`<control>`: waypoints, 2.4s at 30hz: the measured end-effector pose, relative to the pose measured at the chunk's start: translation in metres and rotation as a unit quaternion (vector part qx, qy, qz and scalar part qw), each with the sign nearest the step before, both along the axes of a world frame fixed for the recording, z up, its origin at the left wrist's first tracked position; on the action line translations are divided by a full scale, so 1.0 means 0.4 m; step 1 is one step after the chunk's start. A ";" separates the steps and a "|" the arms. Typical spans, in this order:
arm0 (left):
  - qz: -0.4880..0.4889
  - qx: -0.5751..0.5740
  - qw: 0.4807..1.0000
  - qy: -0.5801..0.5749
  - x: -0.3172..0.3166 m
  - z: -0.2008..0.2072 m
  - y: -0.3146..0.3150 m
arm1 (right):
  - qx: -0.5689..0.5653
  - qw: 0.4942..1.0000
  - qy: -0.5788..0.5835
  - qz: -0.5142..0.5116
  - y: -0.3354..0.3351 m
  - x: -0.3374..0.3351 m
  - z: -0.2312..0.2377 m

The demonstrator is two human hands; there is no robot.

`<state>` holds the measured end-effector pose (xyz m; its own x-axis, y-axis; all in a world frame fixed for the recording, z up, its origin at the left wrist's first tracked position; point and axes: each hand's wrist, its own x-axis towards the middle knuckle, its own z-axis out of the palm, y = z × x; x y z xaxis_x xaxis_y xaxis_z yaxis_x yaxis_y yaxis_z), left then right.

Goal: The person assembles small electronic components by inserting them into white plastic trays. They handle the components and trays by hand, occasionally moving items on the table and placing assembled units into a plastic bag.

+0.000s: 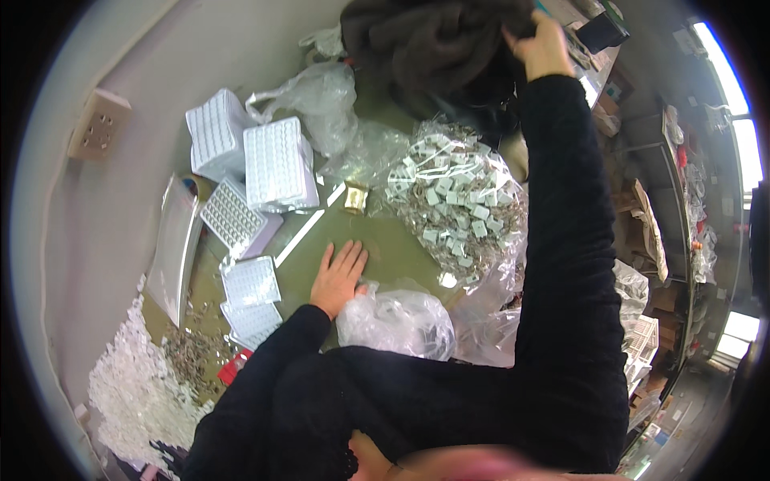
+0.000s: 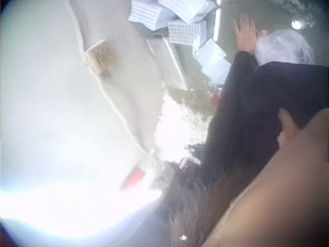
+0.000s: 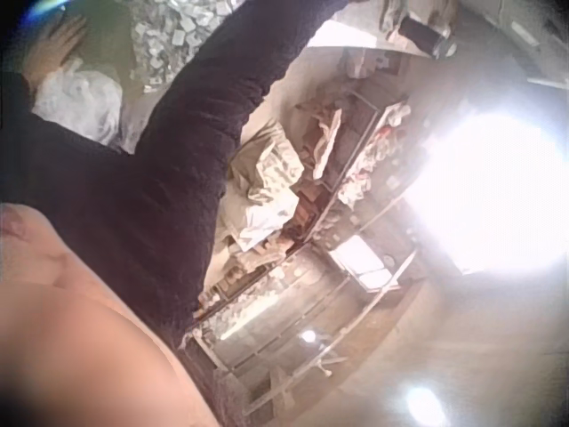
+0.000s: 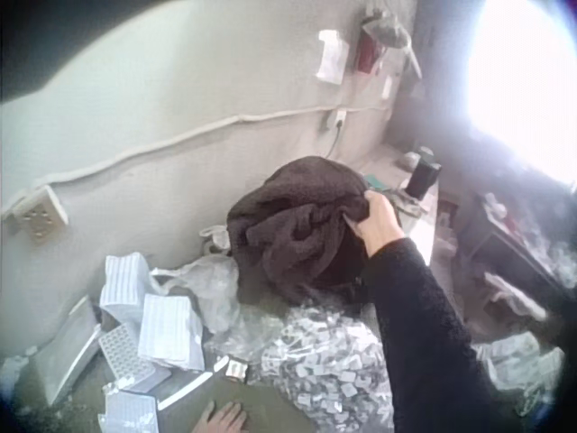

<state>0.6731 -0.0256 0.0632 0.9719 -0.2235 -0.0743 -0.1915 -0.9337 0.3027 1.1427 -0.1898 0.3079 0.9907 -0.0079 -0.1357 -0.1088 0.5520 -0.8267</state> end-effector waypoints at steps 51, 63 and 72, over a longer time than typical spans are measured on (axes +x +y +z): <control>0.015 -0.040 0.999 -0.009 -0.007 0.007 0.006 | -0.687 0.530 -0.474 -0.149 -0.064 -0.088 -0.198; -0.010 0.031 0.998 -0.048 -0.005 -0.069 -0.005 | -0.211 0.942 -0.213 -0.151 -0.107 -0.472 -0.149; -0.031 0.009 0.990 -0.140 -0.016 -0.099 -0.003 | -0.439 0.884 -0.103 0.123 -0.282 -1.388 -0.345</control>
<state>0.6667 -0.0266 0.0235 0.9396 -0.2839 0.1911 -0.3220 -0.9224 0.2133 0.5874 -0.3025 0.1698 0.9801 0.1986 -0.0012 0.0661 -0.3318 -0.9410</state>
